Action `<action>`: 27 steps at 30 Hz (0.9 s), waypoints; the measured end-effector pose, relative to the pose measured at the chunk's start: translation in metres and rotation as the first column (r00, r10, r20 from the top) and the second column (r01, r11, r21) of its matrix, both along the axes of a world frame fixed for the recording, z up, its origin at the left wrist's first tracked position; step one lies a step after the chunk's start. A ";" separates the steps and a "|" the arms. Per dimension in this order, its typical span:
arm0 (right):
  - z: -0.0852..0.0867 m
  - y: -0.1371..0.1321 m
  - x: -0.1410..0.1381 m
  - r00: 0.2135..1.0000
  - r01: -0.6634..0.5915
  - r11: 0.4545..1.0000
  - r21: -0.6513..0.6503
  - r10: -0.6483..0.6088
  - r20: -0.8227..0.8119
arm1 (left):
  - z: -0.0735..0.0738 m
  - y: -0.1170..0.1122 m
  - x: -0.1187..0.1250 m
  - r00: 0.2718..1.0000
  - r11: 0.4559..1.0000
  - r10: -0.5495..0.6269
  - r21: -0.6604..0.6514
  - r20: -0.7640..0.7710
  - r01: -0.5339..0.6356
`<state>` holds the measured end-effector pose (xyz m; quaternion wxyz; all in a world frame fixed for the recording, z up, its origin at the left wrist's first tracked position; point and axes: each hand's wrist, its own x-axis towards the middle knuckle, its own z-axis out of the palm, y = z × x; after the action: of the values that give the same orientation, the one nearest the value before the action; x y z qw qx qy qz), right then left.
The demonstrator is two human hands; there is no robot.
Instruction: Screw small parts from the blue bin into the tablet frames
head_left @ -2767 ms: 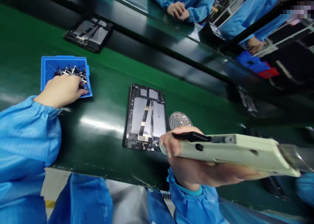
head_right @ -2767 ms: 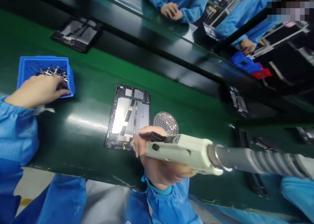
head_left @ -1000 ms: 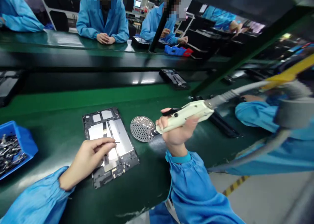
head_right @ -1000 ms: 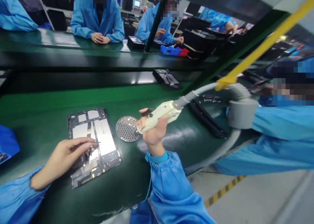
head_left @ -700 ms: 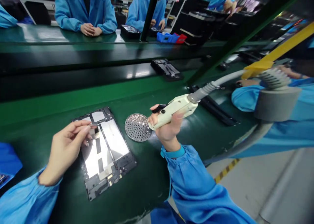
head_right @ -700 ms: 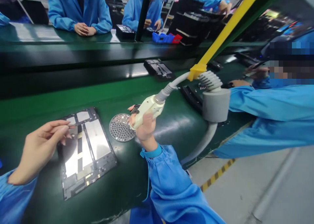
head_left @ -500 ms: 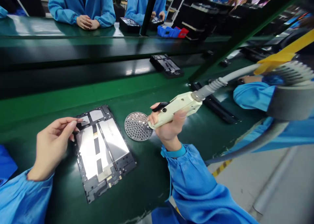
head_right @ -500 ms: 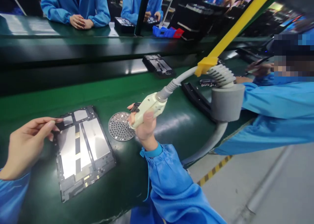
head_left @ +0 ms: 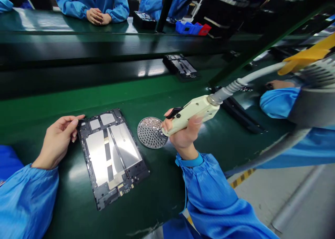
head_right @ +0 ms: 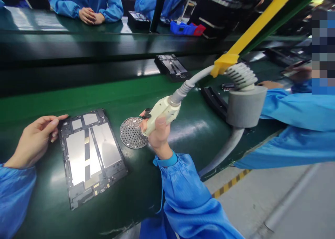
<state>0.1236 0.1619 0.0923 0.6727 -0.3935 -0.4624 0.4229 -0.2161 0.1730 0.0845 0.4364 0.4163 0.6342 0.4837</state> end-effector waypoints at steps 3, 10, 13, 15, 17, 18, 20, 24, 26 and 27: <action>-0.003 0.000 0.001 1.000 0.017 0.999 0.034 -0.017 0.004 | 0.000 -0.001 -0.001 1.000 0.999 0.016 -0.028 0.002 -0.016; -0.006 0.001 -0.002 0.998 0.046 0.998 0.041 -0.044 -0.044 | -0.003 -0.006 -0.003 0.994 0.994 0.102 0.035 -0.029 -0.101; -0.009 0.002 -0.005 0.997 0.067 0.997 0.025 -0.066 -0.051 | -0.002 -0.007 -0.005 0.994 0.993 0.110 0.039 -0.026 -0.109; -0.010 0.003 -0.006 0.996 0.074 0.997 0.006 -0.074 -0.056 | -0.001 -0.008 -0.004 0.993 0.993 0.114 0.043 -0.030 -0.113; -0.009 0.003 -0.006 0.996 0.074 0.997 -0.006 -0.075 -0.055 | 0.000 -0.008 -0.003 0.992 0.992 0.125 0.040 -0.036 -0.123; -0.008 0.004 -0.005 0.996 0.071 0.997 -0.005 -0.071 -0.048 | 0.001 -0.008 -0.003 0.991 0.991 0.128 0.039 -0.037 -0.126; -0.006 0.004 -0.004 0.998 0.061 0.998 0.010 -0.061 -0.025 | 0.002 -0.007 -0.002 0.990 0.990 0.138 0.036 -0.027 -0.137; -0.002 0.003 0.000 0.998 0.057 0.998 0.014 -0.057 -0.024 | 0.003 -0.006 -0.002 0.989 0.989 0.145 0.016 0.004 -0.145; 0.000 0.002 0.002 0.998 0.057 0.998 -0.009 -0.057 -0.029 | 0.003 -0.006 -0.002 0.993 0.993 0.120 0.020 0.004 -0.120; 0.002 0.001 0.003 0.998 0.061 0.998 -0.025 -0.062 -0.030 | 0.004 -0.006 -0.002 0.995 0.994 0.103 0.024 0.001 -0.103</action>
<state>0.1262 0.1628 0.0943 0.6876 -0.4091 -0.4346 0.4135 -0.2180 0.1666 0.0881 0.4055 0.3883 0.6491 0.5133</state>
